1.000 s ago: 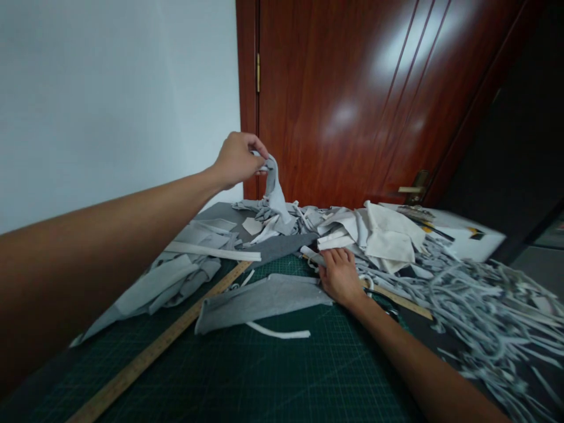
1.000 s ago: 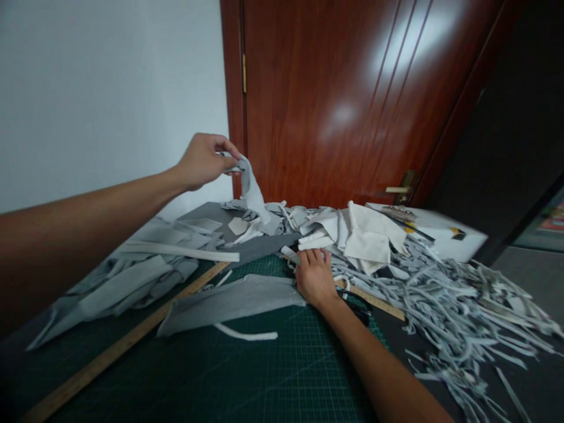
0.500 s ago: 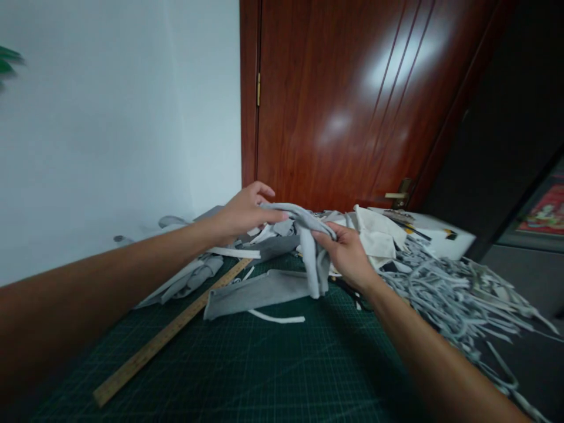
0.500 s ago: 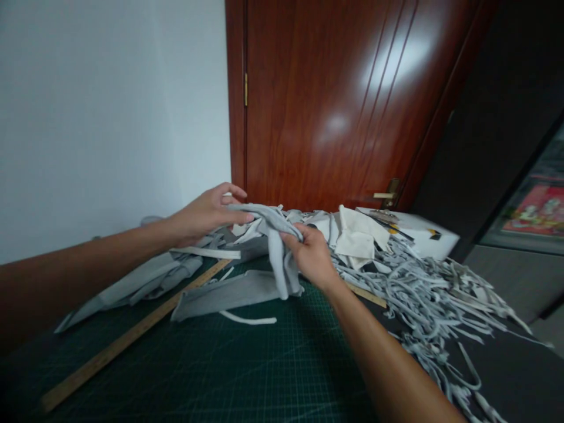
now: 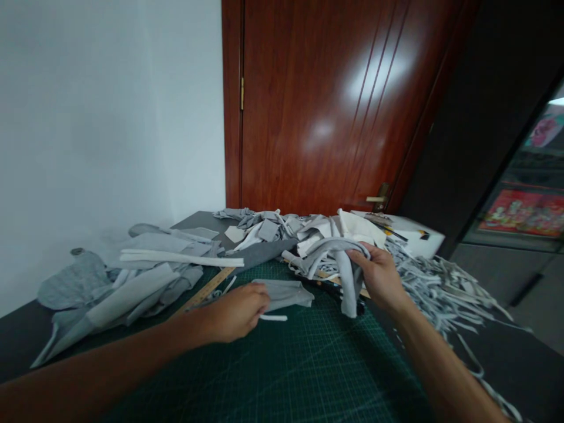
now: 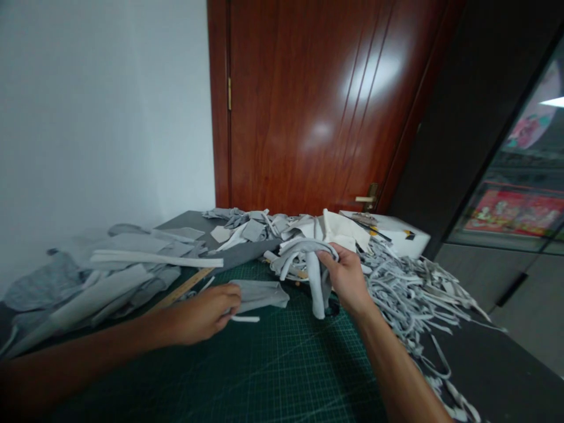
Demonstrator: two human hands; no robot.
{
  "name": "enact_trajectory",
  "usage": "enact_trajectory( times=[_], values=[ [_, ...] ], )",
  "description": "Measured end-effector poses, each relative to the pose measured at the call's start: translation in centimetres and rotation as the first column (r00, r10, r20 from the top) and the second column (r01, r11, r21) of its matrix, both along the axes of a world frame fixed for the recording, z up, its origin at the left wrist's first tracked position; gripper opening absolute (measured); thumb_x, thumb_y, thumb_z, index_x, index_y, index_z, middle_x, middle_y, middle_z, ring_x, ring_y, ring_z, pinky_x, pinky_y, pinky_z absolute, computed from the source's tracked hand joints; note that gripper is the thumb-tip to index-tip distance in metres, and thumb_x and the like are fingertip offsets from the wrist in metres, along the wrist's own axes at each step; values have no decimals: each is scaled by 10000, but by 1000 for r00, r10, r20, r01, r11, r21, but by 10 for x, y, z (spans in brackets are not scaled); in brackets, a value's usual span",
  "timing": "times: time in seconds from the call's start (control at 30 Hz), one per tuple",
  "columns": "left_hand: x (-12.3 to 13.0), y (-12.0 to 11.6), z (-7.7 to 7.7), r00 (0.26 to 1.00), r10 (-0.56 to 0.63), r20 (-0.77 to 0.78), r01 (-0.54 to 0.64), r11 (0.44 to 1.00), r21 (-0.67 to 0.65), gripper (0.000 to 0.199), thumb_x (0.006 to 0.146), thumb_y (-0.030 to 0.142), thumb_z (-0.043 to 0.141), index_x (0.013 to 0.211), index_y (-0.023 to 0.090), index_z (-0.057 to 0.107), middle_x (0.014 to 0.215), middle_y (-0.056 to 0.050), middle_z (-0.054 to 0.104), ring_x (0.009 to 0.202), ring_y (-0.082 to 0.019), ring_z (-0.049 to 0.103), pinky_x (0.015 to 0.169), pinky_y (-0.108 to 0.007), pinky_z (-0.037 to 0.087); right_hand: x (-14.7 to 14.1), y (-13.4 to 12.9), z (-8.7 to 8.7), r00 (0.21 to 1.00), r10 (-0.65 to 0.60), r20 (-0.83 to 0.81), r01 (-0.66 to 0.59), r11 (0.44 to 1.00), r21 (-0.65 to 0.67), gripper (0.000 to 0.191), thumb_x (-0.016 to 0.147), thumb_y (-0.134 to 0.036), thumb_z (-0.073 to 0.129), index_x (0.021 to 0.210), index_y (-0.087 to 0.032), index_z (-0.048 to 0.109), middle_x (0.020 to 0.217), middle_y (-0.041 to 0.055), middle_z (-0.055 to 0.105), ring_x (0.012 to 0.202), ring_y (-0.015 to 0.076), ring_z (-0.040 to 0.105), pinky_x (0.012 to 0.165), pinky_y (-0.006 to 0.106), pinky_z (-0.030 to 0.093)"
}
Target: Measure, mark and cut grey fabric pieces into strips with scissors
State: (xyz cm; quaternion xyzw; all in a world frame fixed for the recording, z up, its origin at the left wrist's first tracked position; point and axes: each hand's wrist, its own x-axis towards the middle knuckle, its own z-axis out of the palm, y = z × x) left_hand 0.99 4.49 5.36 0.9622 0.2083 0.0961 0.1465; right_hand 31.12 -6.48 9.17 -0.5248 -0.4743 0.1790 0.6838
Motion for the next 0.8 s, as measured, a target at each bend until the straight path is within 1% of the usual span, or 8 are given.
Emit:
enact_trajectory(
  times=[0.07,0.17,0.3,0.37,0.47,0.57,0.63,0.8],
  values=[
    [12,15,5,996,51,73,-48,998,-46,189,705,27,612,666,207,652,736,-14,679,717,-204,650,721,-323,464,7,-1,-3,999,-3,-51,4,1000,10,318,720,-499,861,762,-205,747,652,-6,686,582,184,557,543,282,410],
    [40,38,34,968,147,206,-136,989,-65,204,706,24,607,638,209,659,633,5,645,642,-192,619,697,-320,437,13,-3,-6,993,12,-121,-11,1000,13,336,722,-507,875,797,-205,749,648,-2,694,569,188,574,534,283,429],
    [88,61,89,817,280,504,-264,959,-104,159,782,65,640,862,185,709,964,-88,740,963,-254,663,856,-356,459,12,-3,-16,982,30,-186,-27,999,17,395,692,-504,922,871,-197,752,659,-6,703,544,175,564,498,267,421],
    [107,60,101,732,333,594,-292,942,-167,284,806,98,668,1077,176,695,1190,-124,717,1134,-268,626,926,-361,453,10,-1,-23,977,12,-212,-6,999,32,429,673,-509,946,888,-212,722,646,-30,688,528,159,544,485,250,408],
    [118,34,85,718,425,551,-257,898,-358,108,864,238,671,942,168,700,998,-123,747,944,-256,666,816,-361,483,4,3,-32,972,-12,-235,23,999,44,468,674,-543,958,864,-224,673,640,-42,678,530,148,544,495,236,416],
    [113,-6,48,835,388,390,-108,811,-575,413,924,521,619,726,174,727,732,-110,744,691,-245,678,631,-337,483,-9,6,-38,974,21,-225,-14,999,31,472,718,-599,930,848,-208,700,670,-20,690,556,147,555,516,236,432],
    [106,-29,28,860,352,371,-27,756,-654,487,911,624,619,819,174,784,847,-117,797,778,-258,721,664,-333,506,-23,6,-39,976,87,-201,-86,996,14,479,763,-643,887,817,-196,724,669,-8,682,567,148,554,529,239,436],
    [92,-46,15,702,503,504,285,450,-846,456,803,577,804,998,165,793,985,-92,809,885,-244,713,826,-347,522,-61,4,-47,955,278,-106,-284,957,-50,575,869,-725,755,686,-183,695,590,-14,585,517,128,460,506,246,366]
  ],
)
